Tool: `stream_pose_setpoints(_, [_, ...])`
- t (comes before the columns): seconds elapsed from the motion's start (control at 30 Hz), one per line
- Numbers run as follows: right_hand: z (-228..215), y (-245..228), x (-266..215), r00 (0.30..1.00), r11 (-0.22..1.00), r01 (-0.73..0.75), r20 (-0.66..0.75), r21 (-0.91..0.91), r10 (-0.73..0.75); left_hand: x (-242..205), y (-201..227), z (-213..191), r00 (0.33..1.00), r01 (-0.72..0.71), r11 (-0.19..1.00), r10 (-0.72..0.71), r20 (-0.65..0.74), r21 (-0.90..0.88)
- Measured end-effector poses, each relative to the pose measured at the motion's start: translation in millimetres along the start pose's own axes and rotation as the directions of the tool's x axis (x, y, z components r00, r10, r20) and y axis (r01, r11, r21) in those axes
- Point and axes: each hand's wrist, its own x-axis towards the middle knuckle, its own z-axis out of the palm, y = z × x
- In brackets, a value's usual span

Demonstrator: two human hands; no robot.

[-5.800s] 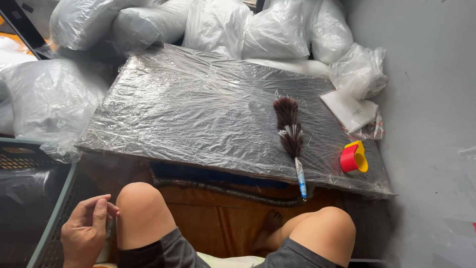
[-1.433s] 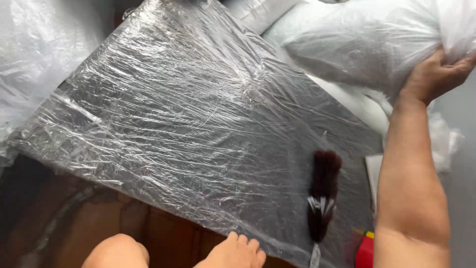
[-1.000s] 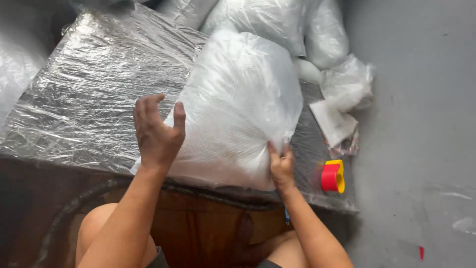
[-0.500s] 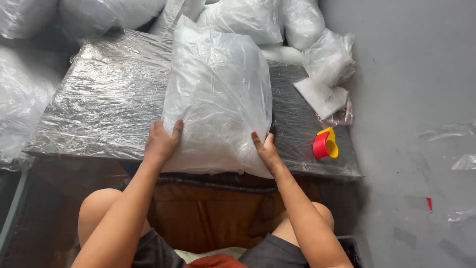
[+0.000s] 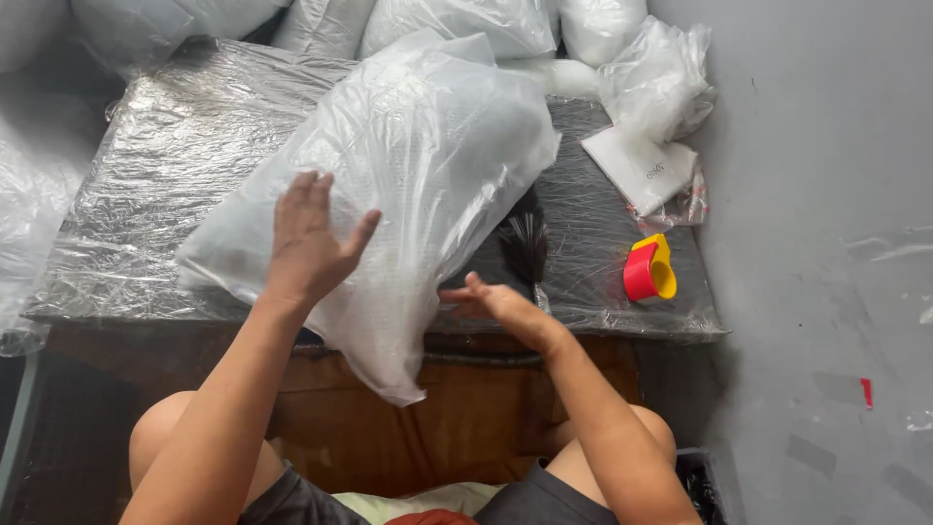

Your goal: Cleaning a pillow with a duster, placing it inside a plastic bag, and using a vacuum cleaner to remove air for compact storage.

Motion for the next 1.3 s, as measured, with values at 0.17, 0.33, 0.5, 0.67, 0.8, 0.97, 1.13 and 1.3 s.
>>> stream_pose_setpoints(0.17, [-88.7, 88.6, 31.2, 0.898, 0.652, -0.343, -0.439, -0.676, 0.017, -0.4, -22.2, 23.0, 0.998, -0.033, 0.99, 0.025, 0.057, 0.138])
stream_pose_setpoints(0.33, [-109.1, 159.2, 40.9, 0.861, 0.439, -0.496, -0.488, -0.749, 0.141, -2.4, -0.1, 2.6, 0.981, -0.005, 0.994, -0.017, 0.192, 0.113])
stream_pose_setpoints(0.5, [-151.2, 188.8, 51.2, 0.867, 0.629, -0.45, -0.479, -0.634, 0.138, -3.2, 5.0, -9.6, 0.982, -0.023, 0.999, 0.014, 0.188, 0.043])
stream_pose_setpoints(0.67, [-166.5, 159.7, 15.0, 0.656, 0.906, -0.373, -0.748, -0.202, 0.104, -5.3, -9.7, -10.9, 0.971, -0.015, 0.997, -0.005, 0.241, 0.08])
stream_pose_setpoints(0.8, [-115.5, 106.4, -17.6, 0.427, 0.87, -0.296, -0.869, -0.395, -0.249, -6.2, -14.0, -9.8, 0.971, -0.02, 0.998, 0.005, 0.238, 0.063])
stream_pose_setpoints(0.97, [-23.7, 68.6, -20.2, 0.603, 0.674, 0.149, -0.474, -0.723, -0.642, -2.3, -20.1, -15.9, 0.999, -0.009, 0.993, 0.002, -0.054, -0.115])
stream_pose_setpoints(1.13, [-77.7, 87.1, 11.1, 0.731, 0.6, 0.054, -0.378, -0.798, -0.568, 6.1, -39.6, -28.6, 0.963, 0.055, 0.985, -0.097, -0.251, -0.166])
stream_pose_setpoints(1.3, [-105.4, 77.7, 22.2, 0.576, 0.64, -0.301, -0.669, -0.707, -0.469, 2.2, -69.7, -0.1, 0.973, 0.229, 0.967, -0.228, -0.017, 0.113])
